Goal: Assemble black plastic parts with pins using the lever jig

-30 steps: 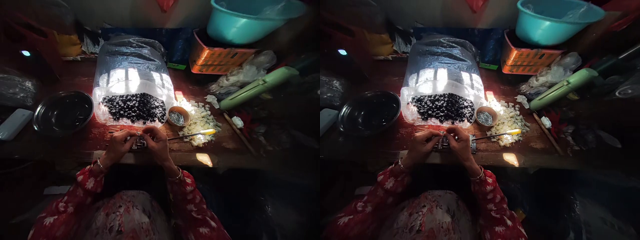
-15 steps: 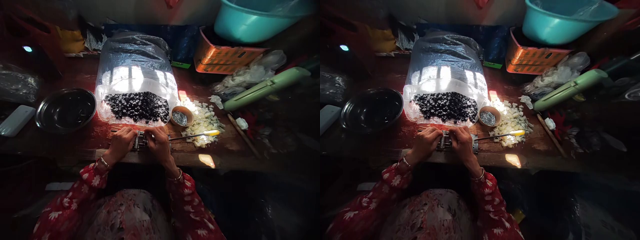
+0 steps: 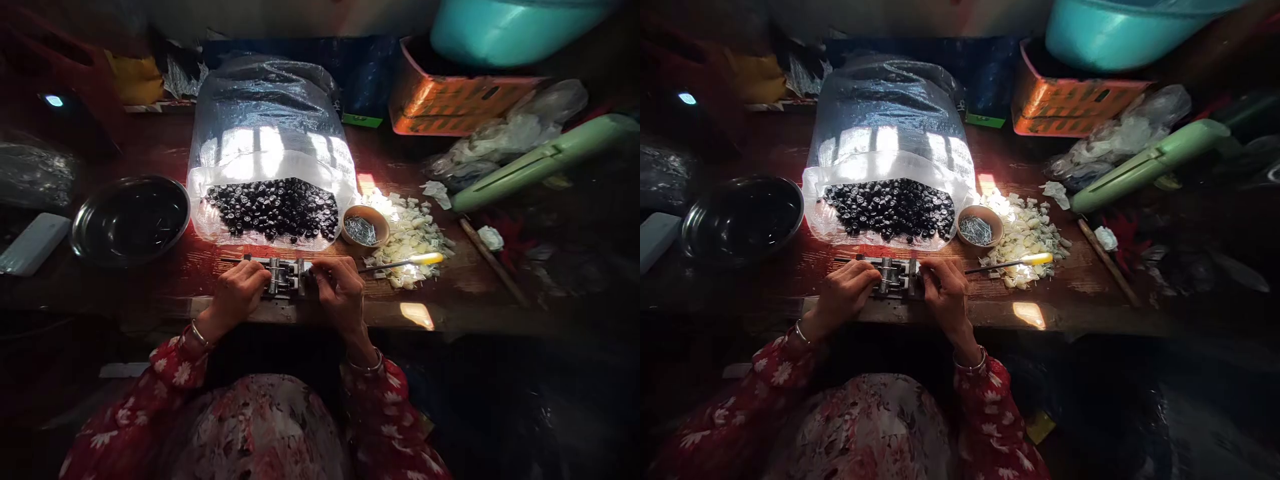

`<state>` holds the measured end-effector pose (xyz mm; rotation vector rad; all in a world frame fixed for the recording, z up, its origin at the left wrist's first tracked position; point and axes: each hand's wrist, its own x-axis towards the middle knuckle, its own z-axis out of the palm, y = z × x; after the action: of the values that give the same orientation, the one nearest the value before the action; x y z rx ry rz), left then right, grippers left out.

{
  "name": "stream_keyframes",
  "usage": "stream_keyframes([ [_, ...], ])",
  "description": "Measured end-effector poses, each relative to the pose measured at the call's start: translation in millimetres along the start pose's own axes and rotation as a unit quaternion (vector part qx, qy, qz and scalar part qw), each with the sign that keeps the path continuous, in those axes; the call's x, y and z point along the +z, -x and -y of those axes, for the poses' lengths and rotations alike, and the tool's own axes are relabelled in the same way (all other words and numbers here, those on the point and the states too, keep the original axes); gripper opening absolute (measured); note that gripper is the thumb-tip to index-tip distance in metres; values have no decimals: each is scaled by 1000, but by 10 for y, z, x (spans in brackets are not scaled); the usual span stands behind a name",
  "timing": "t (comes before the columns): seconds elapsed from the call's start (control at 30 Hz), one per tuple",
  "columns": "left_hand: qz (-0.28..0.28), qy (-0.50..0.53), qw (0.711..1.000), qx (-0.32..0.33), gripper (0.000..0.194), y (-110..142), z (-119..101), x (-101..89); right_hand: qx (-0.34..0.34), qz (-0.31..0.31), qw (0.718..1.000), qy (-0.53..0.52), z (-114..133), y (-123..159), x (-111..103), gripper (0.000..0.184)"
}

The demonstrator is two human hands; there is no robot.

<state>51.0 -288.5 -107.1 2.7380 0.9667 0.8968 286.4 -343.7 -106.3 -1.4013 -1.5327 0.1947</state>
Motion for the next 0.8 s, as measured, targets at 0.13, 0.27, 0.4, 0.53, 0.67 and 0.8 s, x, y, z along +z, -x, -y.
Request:
stream_keyframes([
  [0.13,-8,-6,1000,18,17,46,-4,-1,-11,-5,1000,18,-15,35,-40,10],
  [0.27,-10,-1,1000,29,20,60,12,-15,-32,-24,996,80,-101,5,-180,11],
  [0.4,-20,17,999,25,20,90,10,-45,-44,-42,972,228,-406,-44,-518,16],
  [0.53,-54,66,996,-4,20,120,-5,-62,-5,2,912,411,-742,4,-924,27],
  [0.67,-90,87,991,-42,17,104,36,-115,-25,62,871,486,-786,190,-1184,29],
  [0.8,-53,56,993,-87,28,91,174,-199,-46,100,866,488,-570,476,-1340,28],
])
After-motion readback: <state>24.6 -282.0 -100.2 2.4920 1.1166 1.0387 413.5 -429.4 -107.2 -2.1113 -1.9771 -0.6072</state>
